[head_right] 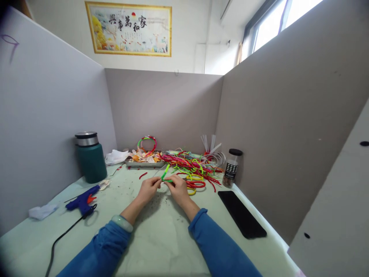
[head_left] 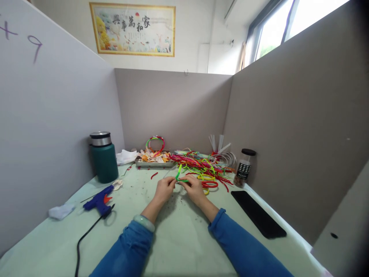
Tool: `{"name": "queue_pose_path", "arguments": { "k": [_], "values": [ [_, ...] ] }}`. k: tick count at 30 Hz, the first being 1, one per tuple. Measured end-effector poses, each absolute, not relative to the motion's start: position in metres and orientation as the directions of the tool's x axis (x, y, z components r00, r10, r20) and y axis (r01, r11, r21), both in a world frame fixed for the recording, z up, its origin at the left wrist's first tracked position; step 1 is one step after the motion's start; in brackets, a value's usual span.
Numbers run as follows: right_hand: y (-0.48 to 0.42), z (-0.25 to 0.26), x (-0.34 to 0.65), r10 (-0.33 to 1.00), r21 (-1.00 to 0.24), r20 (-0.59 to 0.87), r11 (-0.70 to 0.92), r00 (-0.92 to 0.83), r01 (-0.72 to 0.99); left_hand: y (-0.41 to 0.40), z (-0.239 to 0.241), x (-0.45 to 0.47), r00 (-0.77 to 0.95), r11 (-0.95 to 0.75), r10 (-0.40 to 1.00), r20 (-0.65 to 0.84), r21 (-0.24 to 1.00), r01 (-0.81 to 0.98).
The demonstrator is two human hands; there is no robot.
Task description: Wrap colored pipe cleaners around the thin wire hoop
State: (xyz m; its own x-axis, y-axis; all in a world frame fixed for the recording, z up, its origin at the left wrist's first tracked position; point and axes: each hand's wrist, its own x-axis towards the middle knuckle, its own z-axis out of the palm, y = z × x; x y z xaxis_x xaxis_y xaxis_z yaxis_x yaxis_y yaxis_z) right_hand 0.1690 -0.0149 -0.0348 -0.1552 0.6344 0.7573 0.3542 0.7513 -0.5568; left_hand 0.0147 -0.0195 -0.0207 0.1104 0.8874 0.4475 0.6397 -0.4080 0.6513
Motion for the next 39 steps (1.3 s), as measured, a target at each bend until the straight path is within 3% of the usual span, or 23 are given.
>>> {"name": "queue_pose_path", "arguments": {
  "k": [7, 14, 21, 28, 34, 39],
  "values": [
    [-0.02, -0.034, 0.168, 0.633, -0.505, 0.749, 0.737, -0.196, 0.45, -0.022, -0.024, 0.019, 0.193, -0.468, 0.848, 0.493, 0.527, 0.709],
    [-0.02, -0.034, 0.163, 0.641, -0.517, 0.745, 0.731, -0.186, 0.445, -0.025, -0.026, 0.022, 0.205, -0.456, 0.859, 0.469, 0.52, 0.722],
    [-0.019, -0.035, 0.161, 0.749, -0.673, 0.656, 0.637, -0.093, 0.376, -0.026, -0.023, 0.02, 0.107, -0.378, 0.87, 0.481, 0.513, 0.771],
    [-0.007, -0.049, 0.16, 0.951, -0.94, 0.297, 0.308, -0.091, 0.148, -0.027, -0.02, 0.019, 0.115, -0.366, 0.873, 0.474, 0.479, 0.798],
    [-0.008, -0.044, 0.158, 0.971, -0.974, 0.226, 0.226, -0.071, -0.015, -0.03, -0.023, 0.021, 0.241, -0.461, 0.823, 0.515, 0.357, 0.813],
    [-0.012, -0.039, 0.159, 0.977, -0.972, 0.167, 0.14, -0.134, -0.19, -0.033, -0.022, 0.022, 0.272, -0.512, 0.8, 0.535, 0.372, 0.774]
  ]
}}
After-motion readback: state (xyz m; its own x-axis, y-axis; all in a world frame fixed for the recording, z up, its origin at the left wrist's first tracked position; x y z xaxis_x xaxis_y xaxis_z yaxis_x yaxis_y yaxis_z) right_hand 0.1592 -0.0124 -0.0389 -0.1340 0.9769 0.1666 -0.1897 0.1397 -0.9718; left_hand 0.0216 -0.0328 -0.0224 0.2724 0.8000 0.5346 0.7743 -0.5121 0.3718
